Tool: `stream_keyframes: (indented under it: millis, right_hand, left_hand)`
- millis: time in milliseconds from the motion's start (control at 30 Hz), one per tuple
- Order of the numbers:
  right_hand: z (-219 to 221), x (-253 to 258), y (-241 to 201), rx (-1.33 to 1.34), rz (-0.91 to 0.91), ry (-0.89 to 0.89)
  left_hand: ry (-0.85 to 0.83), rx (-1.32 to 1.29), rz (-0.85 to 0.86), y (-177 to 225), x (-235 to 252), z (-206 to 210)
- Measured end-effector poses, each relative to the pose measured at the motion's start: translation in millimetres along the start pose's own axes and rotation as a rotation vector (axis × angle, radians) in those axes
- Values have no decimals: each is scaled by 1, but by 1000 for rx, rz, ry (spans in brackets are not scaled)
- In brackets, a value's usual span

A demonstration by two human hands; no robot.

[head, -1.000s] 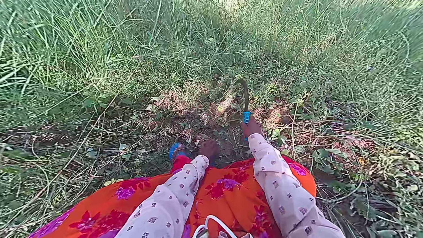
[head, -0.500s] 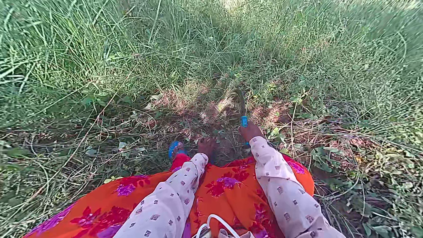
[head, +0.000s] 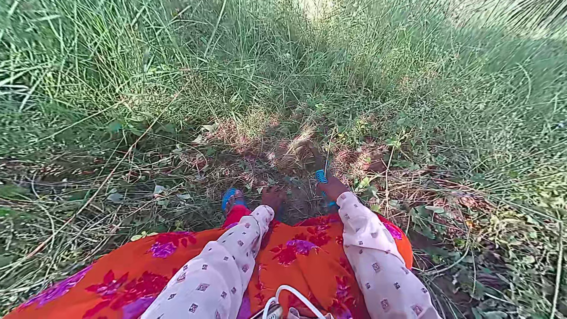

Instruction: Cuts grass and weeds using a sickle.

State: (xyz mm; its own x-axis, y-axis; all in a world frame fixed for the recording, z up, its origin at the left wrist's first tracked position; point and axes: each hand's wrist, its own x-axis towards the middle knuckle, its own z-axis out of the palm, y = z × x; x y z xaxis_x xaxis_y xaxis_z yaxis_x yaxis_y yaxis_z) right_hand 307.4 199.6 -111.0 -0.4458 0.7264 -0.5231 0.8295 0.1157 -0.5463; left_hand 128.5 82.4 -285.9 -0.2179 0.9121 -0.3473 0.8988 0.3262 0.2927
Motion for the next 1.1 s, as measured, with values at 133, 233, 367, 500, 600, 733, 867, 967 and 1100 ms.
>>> stream_keyframes:
  millis: [133,233,367,500,600,733,867,967,1100]
  right_hand:
    - [8,9,-16,12,-30,167]
    - [10,29,-11,-81,28,216]
    - [14,37,1,-298,202,20]
    - [3,3,-6,-190,153,-19]
    - [-5,-2,-2,-67,30,20]
    - [4,10,-17,-66,2,156]
    - [11,32,-13,-198,110,171]
    - [15,27,-6,-370,198,10]
    - [6,5,0,-319,148,-28]
  left_hand:
    - [-4,22,5,-1,-3,-3]
    - [-18,33,25,-3,1,-1]
    - [-21,34,25,-2,4,1]
    - [-16,29,13,-4,6,2]
    - [13,-12,9,-3,6,3]
    - [-29,-9,-25,-4,2,-2]
    - [-42,-2,-20,1,1,-7]
    - [-45,11,-27,2,2,-5]
    - [-56,35,-47,0,8,1]
